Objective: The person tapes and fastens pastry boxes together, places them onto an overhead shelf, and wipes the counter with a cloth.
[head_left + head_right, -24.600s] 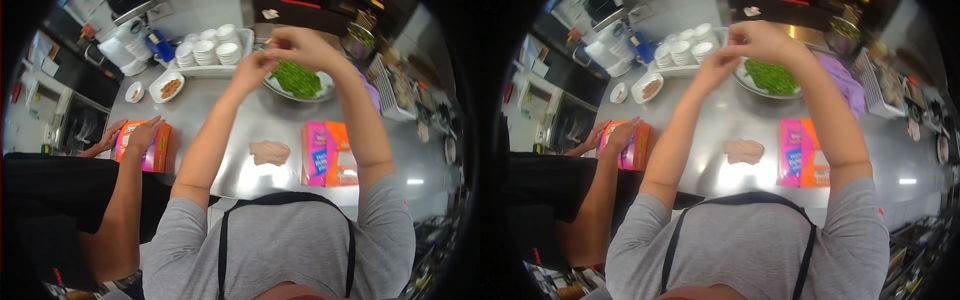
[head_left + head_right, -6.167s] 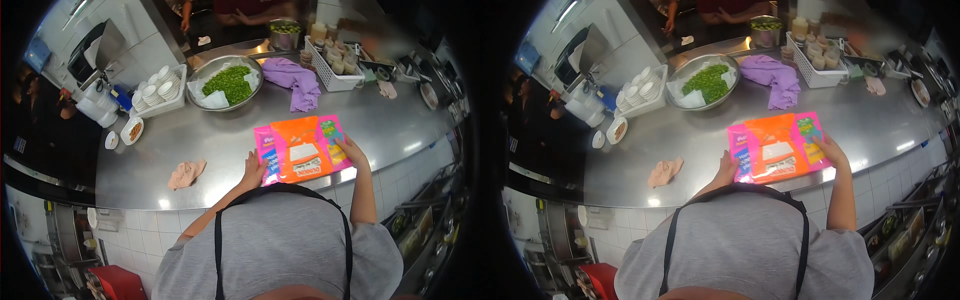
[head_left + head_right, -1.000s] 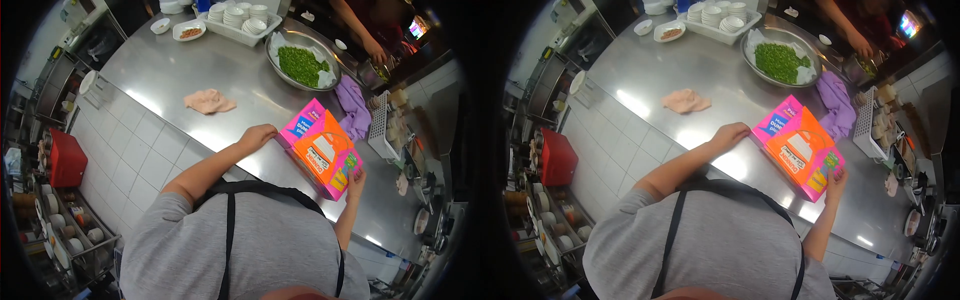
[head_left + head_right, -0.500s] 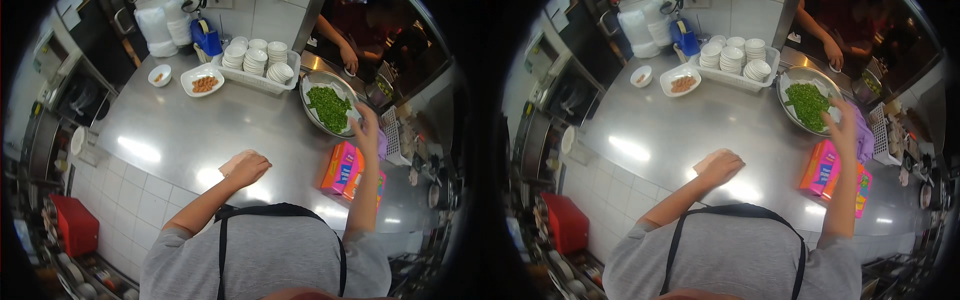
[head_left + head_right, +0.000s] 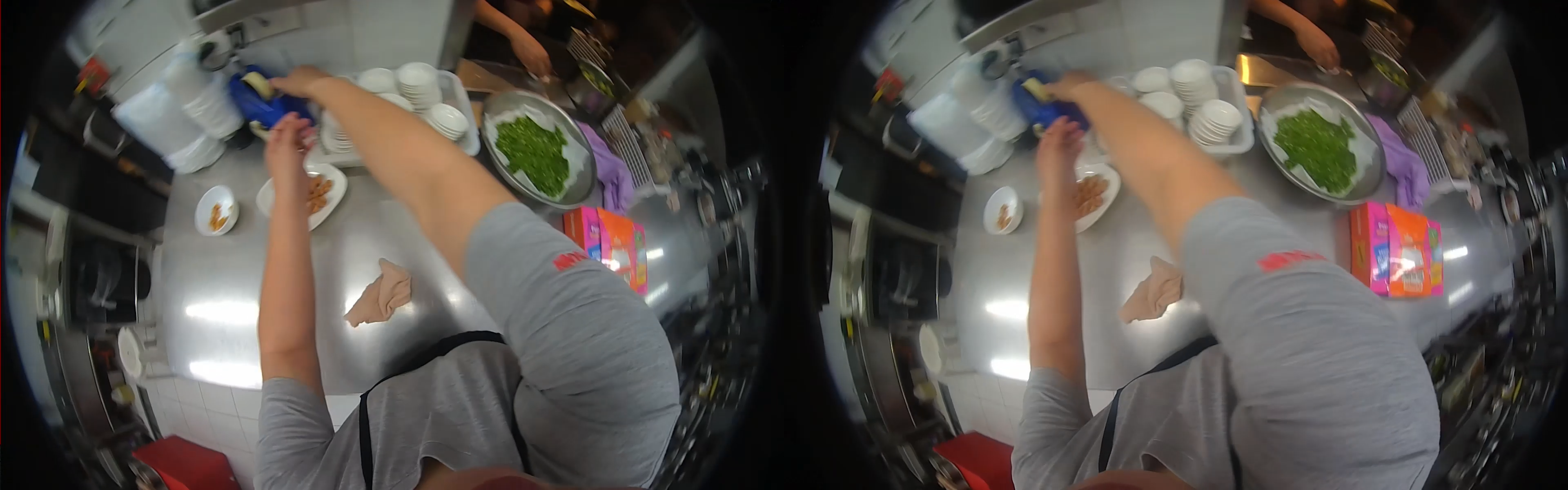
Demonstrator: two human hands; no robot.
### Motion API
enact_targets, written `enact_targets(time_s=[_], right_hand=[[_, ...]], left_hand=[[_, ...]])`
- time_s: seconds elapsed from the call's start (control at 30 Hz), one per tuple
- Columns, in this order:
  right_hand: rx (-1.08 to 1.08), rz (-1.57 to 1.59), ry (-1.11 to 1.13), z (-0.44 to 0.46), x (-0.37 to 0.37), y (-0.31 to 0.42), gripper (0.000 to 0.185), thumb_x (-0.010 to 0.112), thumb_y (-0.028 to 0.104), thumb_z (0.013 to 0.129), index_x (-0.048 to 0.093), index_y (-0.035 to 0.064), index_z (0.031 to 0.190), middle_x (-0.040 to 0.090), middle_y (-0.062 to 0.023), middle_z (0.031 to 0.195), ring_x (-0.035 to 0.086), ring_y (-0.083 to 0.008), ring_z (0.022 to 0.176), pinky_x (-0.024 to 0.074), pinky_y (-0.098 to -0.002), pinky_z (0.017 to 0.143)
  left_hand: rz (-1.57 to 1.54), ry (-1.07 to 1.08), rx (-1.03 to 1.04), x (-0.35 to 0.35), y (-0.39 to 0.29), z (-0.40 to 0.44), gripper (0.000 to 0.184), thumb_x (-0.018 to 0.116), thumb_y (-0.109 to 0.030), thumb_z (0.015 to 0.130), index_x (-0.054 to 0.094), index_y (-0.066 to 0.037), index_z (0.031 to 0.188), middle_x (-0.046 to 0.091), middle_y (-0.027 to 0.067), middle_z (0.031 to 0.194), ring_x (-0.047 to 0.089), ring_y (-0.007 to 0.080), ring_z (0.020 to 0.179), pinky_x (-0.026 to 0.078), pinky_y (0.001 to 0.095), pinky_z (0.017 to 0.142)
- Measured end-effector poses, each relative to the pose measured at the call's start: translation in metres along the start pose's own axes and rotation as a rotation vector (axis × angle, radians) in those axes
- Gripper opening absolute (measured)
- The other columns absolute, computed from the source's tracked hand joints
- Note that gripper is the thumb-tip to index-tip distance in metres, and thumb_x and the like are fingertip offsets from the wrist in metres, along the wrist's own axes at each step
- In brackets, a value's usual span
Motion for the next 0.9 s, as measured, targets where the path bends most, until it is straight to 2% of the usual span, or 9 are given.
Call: enact_targets(time_s=[0.17,0.23,0.27,0.4,0.5,0.57,0.67,0.83,0.9], right_hand=[[0.058,-0.108,-0.129,0.029,0.018,-0.007,0.056,0.057,0.06,0.061,0.068,0.0114,0.088,0.066,-0.0096,0.084,0.063,-0.0226,0.082,0.0464,-0.0339,0.077],[0.307,0.009,-0.363,0.005,0.006,-0.004,0.06,0.055,0.062,0.066,0.067,0.0084,0.09,0.055,-0.0159,0.109,0.048,-0.029,0.107,0.0393,-0.0371,0.088],[0.312,0.129,-0.313,-0.011,0.001,0.002,0.047,0.065,0.046,0.067,0.066,0.0059,0.091,0.045,-0.0112,0.119,0.037,-0.0296,0.113,0.0358,-0.0392,0.091],[0.04,0.473,-0.602,-0.053,-0.005,0.003,0.024,0.067,0.033,0.063,0.067,0.0091,0.062,0.055,-0.0138,0.102,0.043,-0.033,0.103,0.039,-0.0366,0.087],[0.058,0.658,-0.509,-0.109,-0.023,-0.005,0.021,0.062,0.024,0.063,0.063,0.0084,0.049,0.062,-0.0107,0.074,0.047,-0.0313,0.087,0.0407,-0.0372,0.08],[0.064,0.671,-0.47,-0.122,-0.026,-0.015,0.02,0.062,0.024,0.064,0.064,0.0087,0.05,0.062,-0.01,0.069,0.048,-0.0307,0.085,0.0414,-0.0369,0.079],[0.129,0.653,-0.438,-0.139,-0.028,-0.022,0.019,0.061,0.024,0.065,0.065,0.0095,0.052,0.062,-0.0087,0.066,0.049,-0.0289,0.084,0.0435,-0.0359,0.075],[0.149,0.33,-0.386,-0.153,-0.017,-0.022,0.018,0.059,0.025,0.072,0.068,0.0096,0.075,0.058,-0.0093,0.094,0.048,-0.0287,0.093,0.0452,-0.0363,0.078],[0.117,0.22,-0.394,-0.159,-0.019,-0.023,0.02,0.059,0.026,0.073,0.068,0.0102,0.082,0.055,-0.0088,0.1,0.049,-0.0286,0.094,0.0453,-0.0366,0.078]], left_hand=[[-0.03,0.004,-0.136,-0.008,0.015,0.048,0.024,0.053,-0.029,0.085,0.057,-0.012,0.102,0.059,0.0012,0.102,0.053,0.0138,0.096,0.036,0.0362,0.082],[-0.009,-0.017,-0.152,-0.015,0.019,0.054,0.028,0.045,-0.029,0.089,0.052,-0.012,0.111,0.055,0.0014,0.11,0.049,0.0156,0.103,0.035,0.0386,0.085],[-0.005,0.043,-0.131,-0.016,0.019,0.059,0.03,0.04,-0.03,0.091,0.049,-0.013,0.114,0.054,0.0017,0.113,0.047,0.0165,0.106,0.035,0.0387,0.085],[-0.039,0.036,-0.179,-0.006,0.007,0.056,0.037,0.038,-0.036,0.091,0.046,-0.009,0.116,0.05,0.0073,0.118,0.046,0.0186,0.112,0.036,0.0396,0.092],[-0.089,0.031,-0.211,-0.001,0.006,0.06,0.044,0.037,-0.04,0.091,0.045,-0.006,0.116,0.05,0.0088,0.117,0.049,0.0191,0.107,0.038,0.0367,0.09],[-0.057,-0.135,-0.295,-0.007,0.008,0.063,0.045,0.044,-0.041,0.088,0.047,-0.005,0.114,0.052,0.0079,0.113,0.052,0.0179,0.101,0.041,0.0337,0.086],[0.038,-0.101,-0.188,-0.024,0.021,0.099,0.039,0.055,-0.035,0.084,0.052,-0.003,0.107,0.056,0.0066,0.106,0.055,0.0162,0.093,0.043,0.031,0.08],[0.321,-0.187,0.014,-0.031,0.003,0.099,0.022,0.067,-0.02,0.076,0.06,-0.005,0.09,0.062,0.0029,0.081,0.057,0.0109,0.077,0.038,0.0227,0.059],[0.426,-0.134,-0.012,-0.046,0.006,0.123,0.02,0.067,-0.019,0.076,0.06,-0.006,0.088,0.061,0.0025,0.08,0.056,0.0105,0.075,0.039,0.0236,0.059]])
Point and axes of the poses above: each hand's wrist, its own z-axis towards the middle knuckle, its own x-axis out of the palm, y = z × x, the point moved 8 cm from there along z, towards the middle knuckle
